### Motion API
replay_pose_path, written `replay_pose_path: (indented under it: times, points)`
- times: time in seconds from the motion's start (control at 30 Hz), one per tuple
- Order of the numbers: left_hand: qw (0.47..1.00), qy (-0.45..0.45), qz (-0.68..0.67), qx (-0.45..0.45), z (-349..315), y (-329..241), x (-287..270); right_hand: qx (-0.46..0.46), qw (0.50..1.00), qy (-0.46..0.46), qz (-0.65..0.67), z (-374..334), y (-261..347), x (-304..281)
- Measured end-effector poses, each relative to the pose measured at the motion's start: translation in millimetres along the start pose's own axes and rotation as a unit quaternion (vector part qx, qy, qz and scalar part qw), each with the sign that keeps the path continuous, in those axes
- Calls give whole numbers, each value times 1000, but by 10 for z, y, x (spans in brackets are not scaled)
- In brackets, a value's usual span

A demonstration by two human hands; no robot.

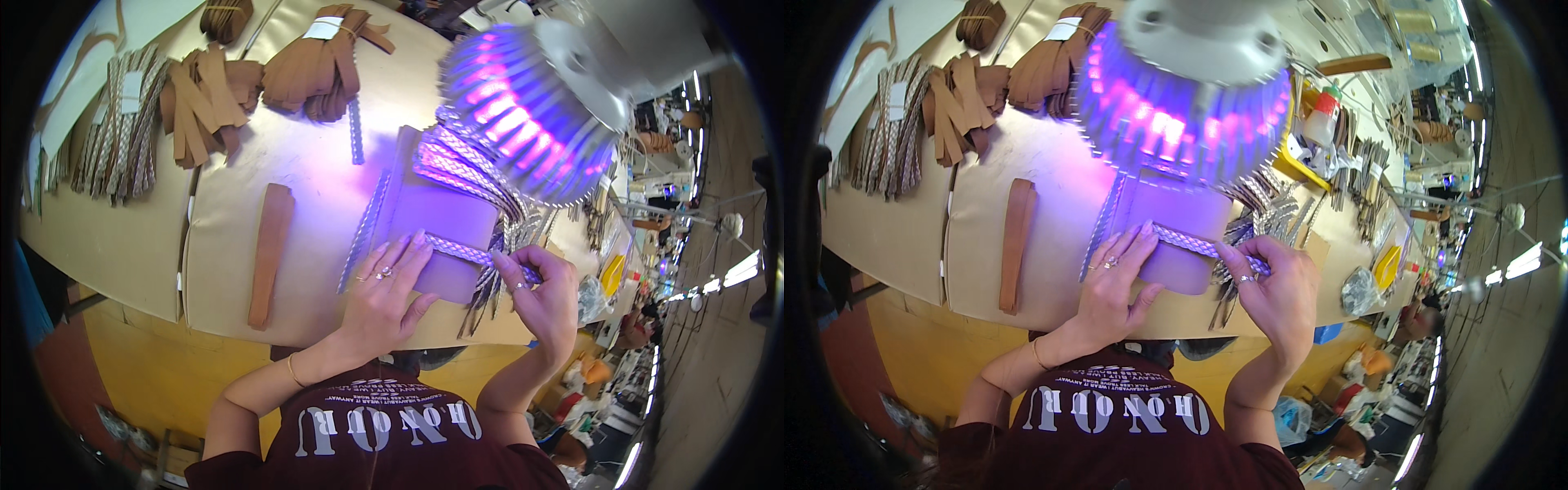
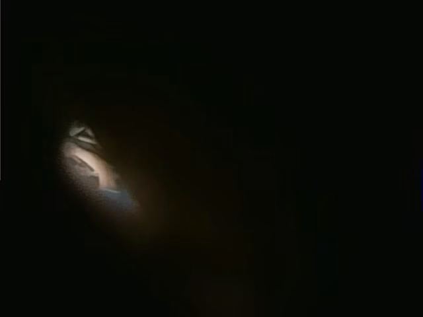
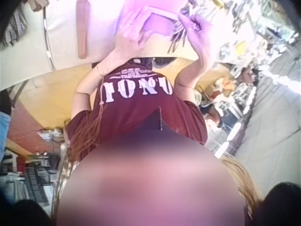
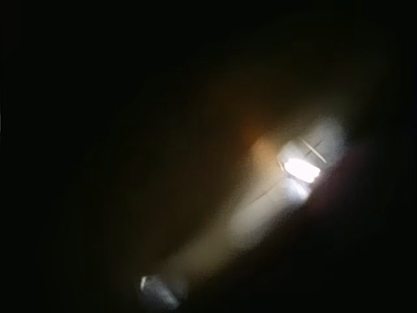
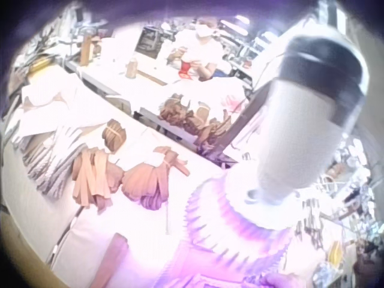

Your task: The person repeatedly picks up braided cords and wraps them around a cylindrical cardboard form on a workbench. The person handles the cords one at a time, aligning and pressing them into place under a purple UV lamp. Other workers are visible in the background at adjacent stations.

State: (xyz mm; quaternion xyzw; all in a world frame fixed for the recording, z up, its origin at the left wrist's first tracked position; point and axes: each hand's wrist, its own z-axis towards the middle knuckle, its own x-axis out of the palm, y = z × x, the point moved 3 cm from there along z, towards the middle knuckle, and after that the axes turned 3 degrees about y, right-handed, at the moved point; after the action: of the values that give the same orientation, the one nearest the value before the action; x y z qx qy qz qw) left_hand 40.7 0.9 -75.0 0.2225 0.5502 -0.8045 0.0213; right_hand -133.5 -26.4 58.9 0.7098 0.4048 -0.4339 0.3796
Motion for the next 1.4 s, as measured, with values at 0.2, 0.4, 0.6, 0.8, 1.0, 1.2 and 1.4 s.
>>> replay_pose_path:
  times: [0.2,0.4,0.6,0.8,1.0,1.2,1.4]
  points:
    - [999,21,30,1,40,-57,-31,-50,997,-12,49,52,-129,98]
    - [996,50,75,2,85,-153,-57,-76,993,-23,91,92,-267,212]
    - [983,97,154,25,129,-248,-43,-72,988,23,137,191,-416,359]
    - [947,169,270,54,209,-423,-8,-74,978,23,196,233,-560,515]
    - [906,249,338,62,276,-482,-41,-2,907,97,409,244,-828,781]
    - [897,299,324,21,297,-459,-199,-47,836,86,540,198,-749,885]
    - [908,201,368,26,217,-584,-280,-59,909,2,413,140,-519,717]
